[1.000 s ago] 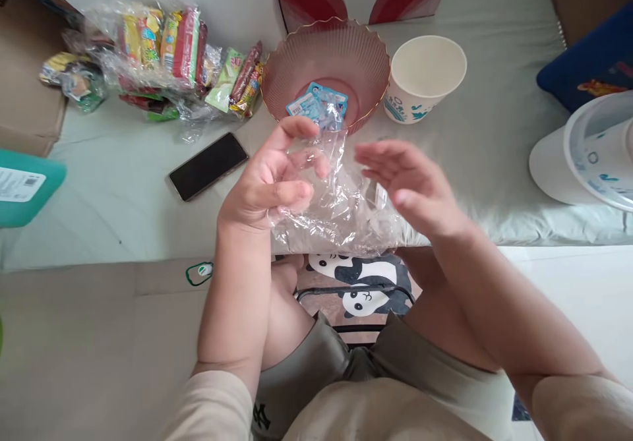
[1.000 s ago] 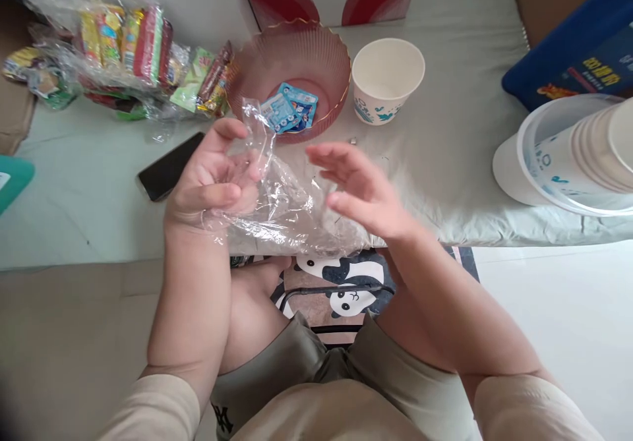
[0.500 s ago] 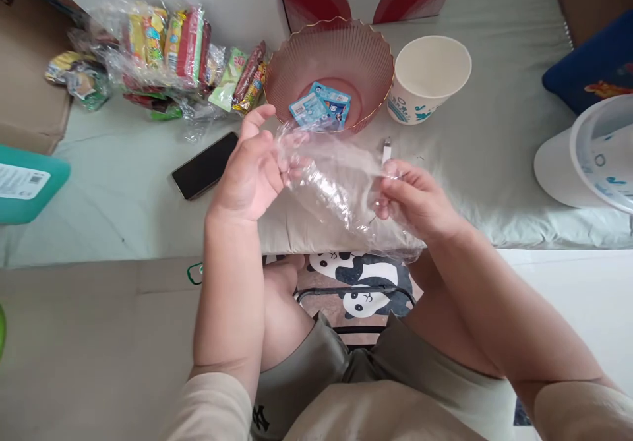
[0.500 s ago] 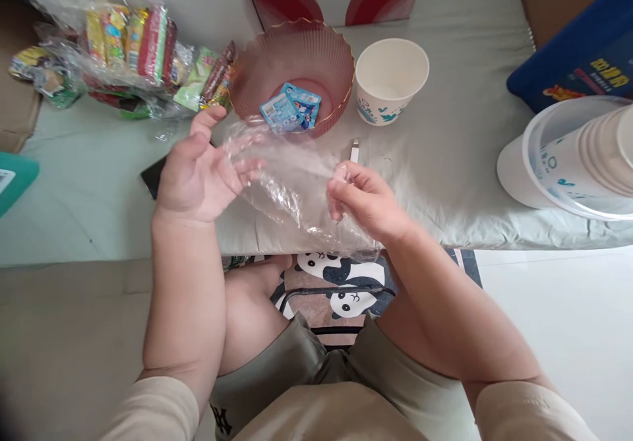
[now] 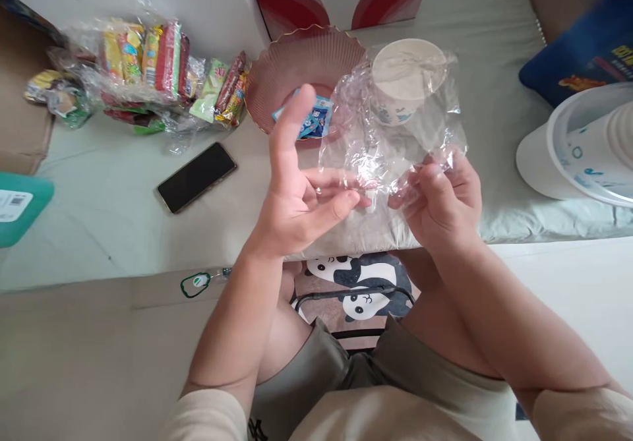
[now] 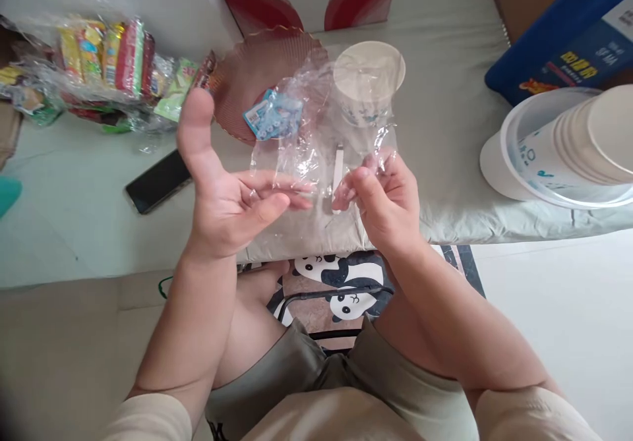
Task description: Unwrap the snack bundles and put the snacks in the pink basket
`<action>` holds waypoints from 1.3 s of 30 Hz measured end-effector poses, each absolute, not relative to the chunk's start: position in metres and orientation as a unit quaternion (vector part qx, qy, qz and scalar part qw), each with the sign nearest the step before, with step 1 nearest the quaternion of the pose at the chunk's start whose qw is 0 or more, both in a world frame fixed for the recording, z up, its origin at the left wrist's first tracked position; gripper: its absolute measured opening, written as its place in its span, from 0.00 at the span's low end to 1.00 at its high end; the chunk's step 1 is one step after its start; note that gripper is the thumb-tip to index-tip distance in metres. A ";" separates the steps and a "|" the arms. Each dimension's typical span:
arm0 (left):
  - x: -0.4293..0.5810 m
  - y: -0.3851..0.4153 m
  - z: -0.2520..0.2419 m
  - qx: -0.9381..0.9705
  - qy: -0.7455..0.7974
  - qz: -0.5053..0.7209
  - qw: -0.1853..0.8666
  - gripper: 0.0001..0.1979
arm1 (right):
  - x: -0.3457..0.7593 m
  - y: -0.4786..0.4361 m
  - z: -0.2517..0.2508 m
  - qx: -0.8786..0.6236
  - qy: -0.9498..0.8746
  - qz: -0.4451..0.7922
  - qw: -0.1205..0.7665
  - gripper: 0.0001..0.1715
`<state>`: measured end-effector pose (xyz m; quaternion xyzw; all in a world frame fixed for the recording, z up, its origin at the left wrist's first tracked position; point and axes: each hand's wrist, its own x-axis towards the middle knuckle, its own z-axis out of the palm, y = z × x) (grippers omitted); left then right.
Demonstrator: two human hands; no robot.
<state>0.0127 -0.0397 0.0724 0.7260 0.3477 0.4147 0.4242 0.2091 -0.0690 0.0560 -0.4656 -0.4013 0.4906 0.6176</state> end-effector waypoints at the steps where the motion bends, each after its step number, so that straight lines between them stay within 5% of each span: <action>1: 0.013 -0.039 0.075 0.724 0.338 0.415 0.436 0.37 | 0.210 -0.071 0.057 -0.466 -0.409 0.491 0.612 0.31; 5: 0.015 -0.037 0.078 0.706 0.339 0.405 0.472 0.19 | 0.214 -0.074 0.059 -0.461 -0.401 0.501 0.613 0.31; 8: 0.015 -0.034 0.078 0.700 0.360 0.416 0.455 0.15 | 0.218 -0.075 0.058 -0.453 -0.381 0.500 0.632 0.29; 13: 0.005 -0.028 0.077 0.727 0.351 0.407 0.428 0.26 | 0.224 -0.079 0.057 -0.462 -0.414 0.463 0.632 0.37; 18: -0.001 -0.026 0.075 0.766 0.368 0.385 0.360 0.33 | 0.224 -0.076 0.051 -0.454 -0.499 0.386 0.629 0.28; 27: 0.005 -0.026 0.081 0.797 0.399 0.430 0.143 0.07 | 0.223 -0.068 0.030 -0.477 -0.595 0.160 0.626 0.10; 33: 0.002 -0.031 0.087 0.759 0.260 0.472 0.365 0.04 | 0.228 -0.071 0.041 -0.496 -0.615 0.160 0.592 0.27; 39: 0.008 -0.032 0.088 0.553 0.367 0.464 0.587 0.12 | 0.226 -0.071 0.043 -0.419 -0.505 0.524 0.542 0.33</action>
